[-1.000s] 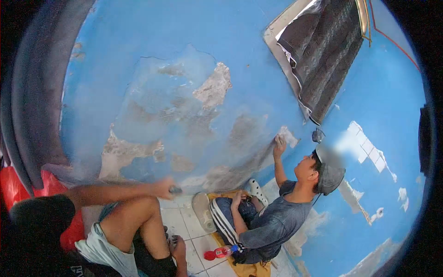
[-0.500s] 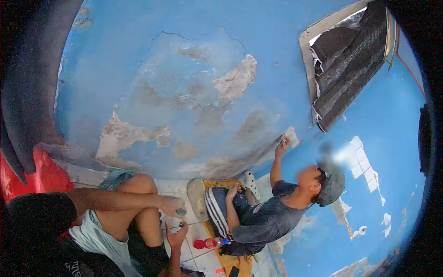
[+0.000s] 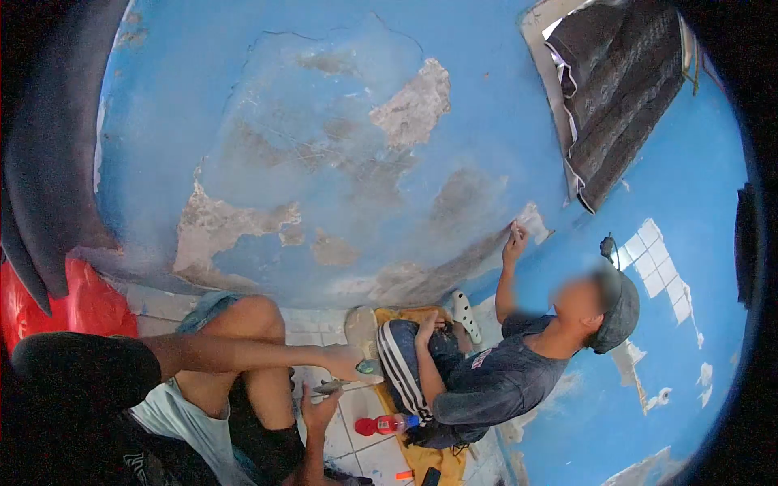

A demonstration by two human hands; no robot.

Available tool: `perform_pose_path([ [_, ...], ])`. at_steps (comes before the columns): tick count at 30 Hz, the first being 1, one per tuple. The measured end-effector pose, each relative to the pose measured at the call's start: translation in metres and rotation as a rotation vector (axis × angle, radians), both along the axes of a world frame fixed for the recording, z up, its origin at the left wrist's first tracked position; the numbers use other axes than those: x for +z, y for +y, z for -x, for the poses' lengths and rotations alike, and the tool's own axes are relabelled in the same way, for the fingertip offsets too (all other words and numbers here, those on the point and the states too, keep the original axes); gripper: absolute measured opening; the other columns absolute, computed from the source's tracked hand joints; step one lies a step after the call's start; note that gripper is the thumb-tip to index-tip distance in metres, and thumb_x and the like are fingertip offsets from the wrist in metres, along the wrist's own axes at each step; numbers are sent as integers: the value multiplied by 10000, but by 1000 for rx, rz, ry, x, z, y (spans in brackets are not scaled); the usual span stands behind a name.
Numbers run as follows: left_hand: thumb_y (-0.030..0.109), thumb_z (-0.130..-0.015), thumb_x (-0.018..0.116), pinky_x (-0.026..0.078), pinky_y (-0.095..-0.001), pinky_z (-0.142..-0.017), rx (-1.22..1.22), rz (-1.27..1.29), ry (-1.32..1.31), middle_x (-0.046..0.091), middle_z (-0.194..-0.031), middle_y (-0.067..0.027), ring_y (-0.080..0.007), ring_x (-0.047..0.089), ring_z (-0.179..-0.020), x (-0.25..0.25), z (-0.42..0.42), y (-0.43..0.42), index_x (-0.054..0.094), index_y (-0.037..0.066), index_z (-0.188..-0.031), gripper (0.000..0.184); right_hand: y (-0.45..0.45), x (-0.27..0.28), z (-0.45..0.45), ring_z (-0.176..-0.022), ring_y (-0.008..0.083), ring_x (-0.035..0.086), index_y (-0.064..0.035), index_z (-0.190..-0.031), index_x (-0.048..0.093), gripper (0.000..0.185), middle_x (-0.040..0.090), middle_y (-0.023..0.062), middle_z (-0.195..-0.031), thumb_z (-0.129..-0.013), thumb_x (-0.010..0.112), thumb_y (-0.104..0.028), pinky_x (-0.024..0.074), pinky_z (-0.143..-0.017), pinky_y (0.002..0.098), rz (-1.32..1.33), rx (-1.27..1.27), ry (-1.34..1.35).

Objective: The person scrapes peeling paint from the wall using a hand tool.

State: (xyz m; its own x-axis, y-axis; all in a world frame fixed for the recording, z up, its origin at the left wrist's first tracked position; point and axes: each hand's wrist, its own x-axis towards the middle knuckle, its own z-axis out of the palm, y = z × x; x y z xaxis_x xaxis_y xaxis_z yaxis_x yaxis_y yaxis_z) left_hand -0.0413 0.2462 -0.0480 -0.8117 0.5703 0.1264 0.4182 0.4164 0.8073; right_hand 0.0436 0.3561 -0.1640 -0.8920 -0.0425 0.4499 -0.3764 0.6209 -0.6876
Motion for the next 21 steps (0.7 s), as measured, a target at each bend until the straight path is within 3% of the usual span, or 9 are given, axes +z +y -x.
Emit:
perform_pose_path([
  [2,597,-778,531,482,-408,-589,-7,2,-46,619,-642,-159,-317,613,-608,-15,8,3,587,1,-639,615,15,-16,6,-827,290,597,59,-1157,411,602,574,194,-942,-722,734,-203,494,-694,388,93,-39,-264],
  [5,573,-772,556,474,-413,-581,110,93,5,600,-627,-180,-320,606,-597,-57,17,8,585,-3,-636,593,33,-38,13,-774,347,594,29,-1051,456,483,587,194,-854,-741,713,-238,470,-705,416,-33,-2,-228],
  [8,569,-764,567,466,-426,-567,216,165,170,579,-630,-204,-340,591,-577,-62,4,4,581,-5,-623,592,34,-53,21,-838,361,600,6,-1032,470,409,604,217,-899,-761,680,-217,470,-716,436,47,134,-258],
  [12,514,-780,589,455,-411,-532,288,137,247,560,-606,-162,-296,573,-538,-49,-2,-3,565,-9,-679,533,27,-52,27,-854,348,604,-11,-1151,398,547,606,220,-928,-755,699,-241,478,-734,420,-26,107,-408],
  [14,425,-799,619,442,-358,-504,301,-251,-27,547,-617,-80,-197,548,-528,-40,-2,-3,544,15,-770,418,8,-23,16,-837,309,617,-1,-1169,384,588,613,198,-927,-742,722,-224,495,-687,388,29,111,-258],
  [15,425,-799,619,442,-358,-504,303,-246,-22,547,-617,-80,-197,548,-528,-27,-6,-6,544,15,-770,418,4,-15,12,-820,269,630,10,-1187,369,631,619,175,-926,-729,746,-207,512,-641,356,74,110,-111],
  [17,329,-813,640,427,-295,-492,331,-597,-165,524,-636,-7,-110,513,-543,13,-10,-24,532,53,-868,302,6,-14,11,-834,267,628,7,-1201,351,654,621,175,-936,-734,745,-225,510,-649,355,95,97,-158],
  [19,291,-812,655,421,-271,-472,364,-798,22,532,-655,14,-87,503,-528,28,9,-62,559,79,-887,244,13,-26,10,-827,251,632,6,-1211,344,656,631,171,-930,-751,732,-257,509,-645,345,92,94,-202],
  [21,253,-811,661,407,-266,-456,546,-916,-101,528,-653,27,-86,493,-511,81,-12,-99,577,74,-879,209,23,-44,17,-794,247,637,10,-1208,347,655,635,170,-910,-754,730,-264,509,-639,345,60,62,-271],
])
